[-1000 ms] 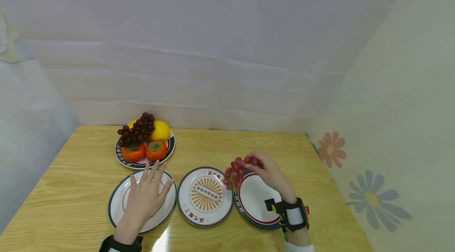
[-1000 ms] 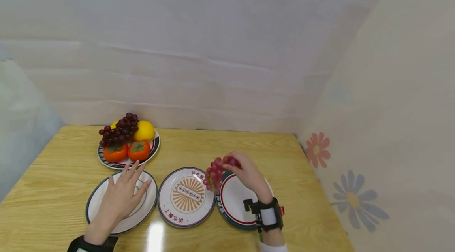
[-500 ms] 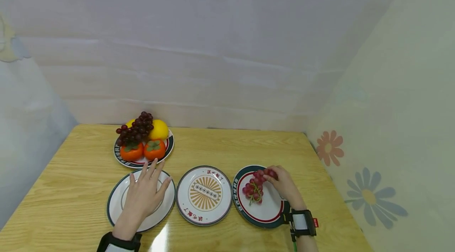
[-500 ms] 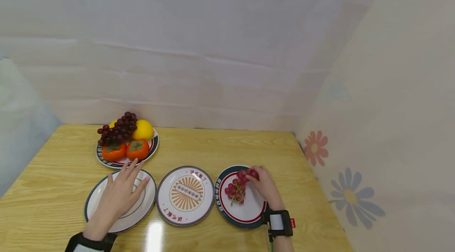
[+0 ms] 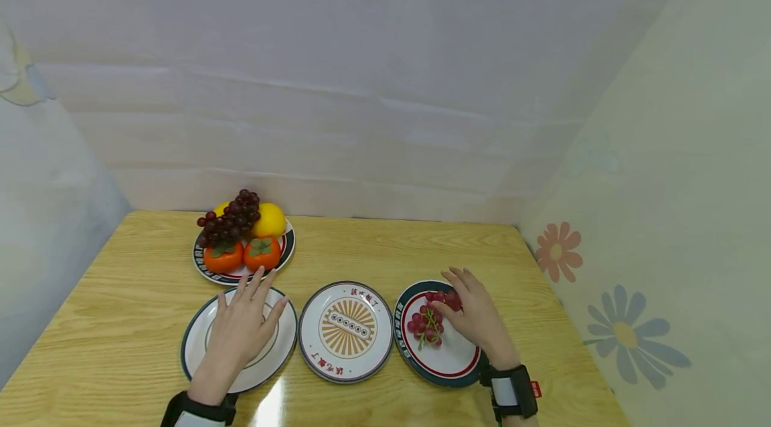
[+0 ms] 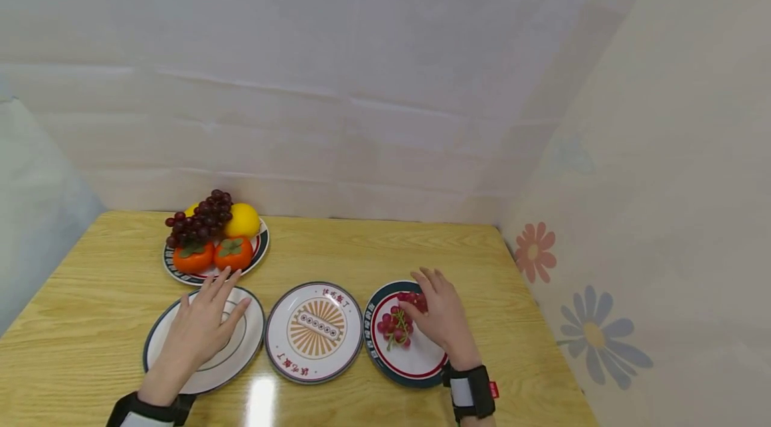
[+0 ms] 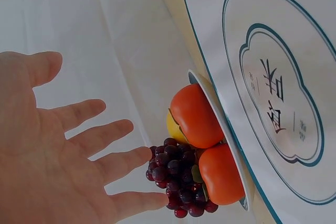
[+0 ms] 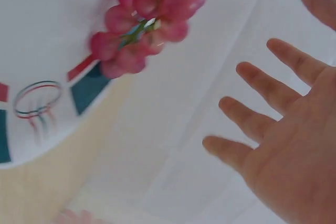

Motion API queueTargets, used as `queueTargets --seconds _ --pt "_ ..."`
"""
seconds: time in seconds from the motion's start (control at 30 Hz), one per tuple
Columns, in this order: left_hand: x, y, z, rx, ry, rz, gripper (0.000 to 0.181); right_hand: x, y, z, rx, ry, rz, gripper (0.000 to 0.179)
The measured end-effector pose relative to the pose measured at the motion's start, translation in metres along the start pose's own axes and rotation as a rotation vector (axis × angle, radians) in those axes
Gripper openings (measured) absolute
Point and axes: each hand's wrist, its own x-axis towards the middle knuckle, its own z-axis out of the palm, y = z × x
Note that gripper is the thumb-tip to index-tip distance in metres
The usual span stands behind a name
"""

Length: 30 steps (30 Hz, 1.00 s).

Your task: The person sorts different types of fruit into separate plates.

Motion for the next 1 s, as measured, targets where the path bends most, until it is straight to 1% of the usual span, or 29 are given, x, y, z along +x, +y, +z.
queueTargets --seconds 0.1,0.17,0.23,0.3,0.4,0.47,0.57,0.67,0.73,0.8,0.87,0.9,1.0 --pt "0.0 -0.001 0.0 0.004 0.001 -0.002 0.058 -0.003 -0.015 0.002 -0.107 0.049 -0.048 0.066" --pt "0.001 -0.001 0.0 0.007 0.002 0.002 0.058 -0.005 -0.023 0.006 -0.152 0.07 -0.072 0.068" --pt "0.002 -0.001 0.0 0.011 0.002 0.009 0.059 -0.006 -0.029 0.009 -0.168 0.074 -0.082 0.069" --pt "0.005 -0.002 -0.001 0.015 0.011 0.023 0.059 -0.008 -0.033 0.011 -0.16 0.072 -0.081 0.069" --pt "0.014 -0.008 -0.007 0.02 0.015 0.039 0.061 -0.008 -0.038 0.011 -0.136 0.062 -0.065 0.07" --pt "0.027 -0.016 -0.015 0.019 0.018 0.044 0.064 -0.009 -0.039 0.01 -0.131 0.058 -0.051 0.07" --pt "0.056 -0.034 -0.027 0.011 0.026 0.025 0.071 -0.01 -0.04 0.009 -0.129 0.058 -0.038 0.07" --pt "0.087 -0.055 -0.033 0.012 0.032 -0.017 0.075 -0.012 -0.04 0.009 -0.127 0.062 -0.031 0.069" --pt "0.103 -0.068 -0.034 0.025 0.024 -0.05 0.076 -0.013 -0.041 0.009 -0.127 0.063 -0.033 0.068" --pt "0.115 -0.078 -0.032 0.029 -0.001 -0.087 0.076 -0.014 -0.041 0.01 -0.123 0.063 -0.032 0.068" --pt "0.123 -0.085 -0.03 0.018 -0.007 -0.111 0.076 -0.015 -0.041 0.011 -0.117 0.063 -0.032 0.068" --pt "0.125 -0.087 -0.028 0.014 0.003 -0.118 0.075 -0.015 -0.041 0.011 -0.119 0.061 -0.03 0.068" --pt "0.131 -0.091 -0.024 0.007 0.082 -0.111 0.069 -0.015 -0.04 0.012 -0.115 0.065 -0.025 0.068"
